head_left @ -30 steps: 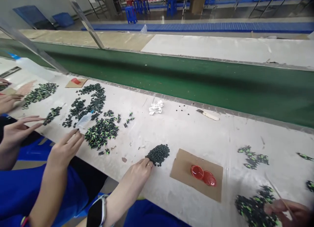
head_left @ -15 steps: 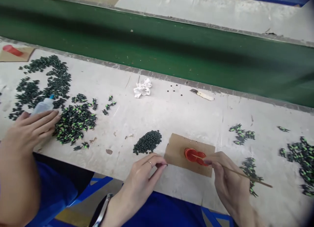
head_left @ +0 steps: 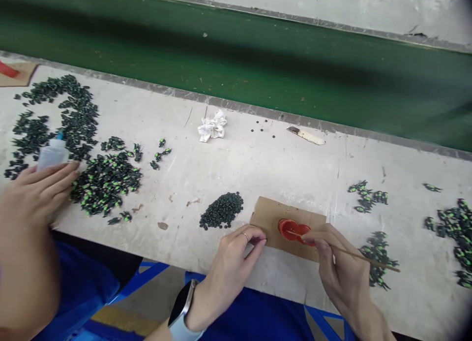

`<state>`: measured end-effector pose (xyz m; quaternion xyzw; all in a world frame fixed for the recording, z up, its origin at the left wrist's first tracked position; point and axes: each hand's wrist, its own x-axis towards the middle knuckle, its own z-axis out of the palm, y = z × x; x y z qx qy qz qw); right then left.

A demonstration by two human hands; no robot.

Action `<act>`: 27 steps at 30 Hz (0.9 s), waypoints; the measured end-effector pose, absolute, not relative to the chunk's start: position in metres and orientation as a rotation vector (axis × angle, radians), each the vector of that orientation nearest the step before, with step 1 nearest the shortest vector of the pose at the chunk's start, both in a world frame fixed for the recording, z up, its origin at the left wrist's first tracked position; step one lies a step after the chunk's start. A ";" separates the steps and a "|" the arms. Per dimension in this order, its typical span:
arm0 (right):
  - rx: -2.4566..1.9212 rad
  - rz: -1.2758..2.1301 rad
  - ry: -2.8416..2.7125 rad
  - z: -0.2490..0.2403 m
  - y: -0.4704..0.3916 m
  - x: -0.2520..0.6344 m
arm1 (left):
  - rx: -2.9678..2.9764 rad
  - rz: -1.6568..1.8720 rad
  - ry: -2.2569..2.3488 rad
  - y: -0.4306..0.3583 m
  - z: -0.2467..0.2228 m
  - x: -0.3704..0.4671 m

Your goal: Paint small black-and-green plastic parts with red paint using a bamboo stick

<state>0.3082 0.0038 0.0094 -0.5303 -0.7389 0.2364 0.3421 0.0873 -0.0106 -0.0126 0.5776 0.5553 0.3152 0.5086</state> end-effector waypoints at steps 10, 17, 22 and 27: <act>-1.387 0.644 -1.885 0.003 0.000 0.309 | 1.188 0.820 1.413 -0.004 -0.005 0.094; -1.389 0.669 -1.856 0.004 0.000 0.307 | 0.999 0.788 1.418 0.002 -0.011 0.100; -1.410 0.699 -1.809 0.003 -0.004 0.309 | 0.885 0.811 1.400 0.000 -0.013 0.101; -1.536 0.715 -1.575 0.002 -0.007 0.309 | 0.718 0.868 1.273 0.004 -0.003 0.101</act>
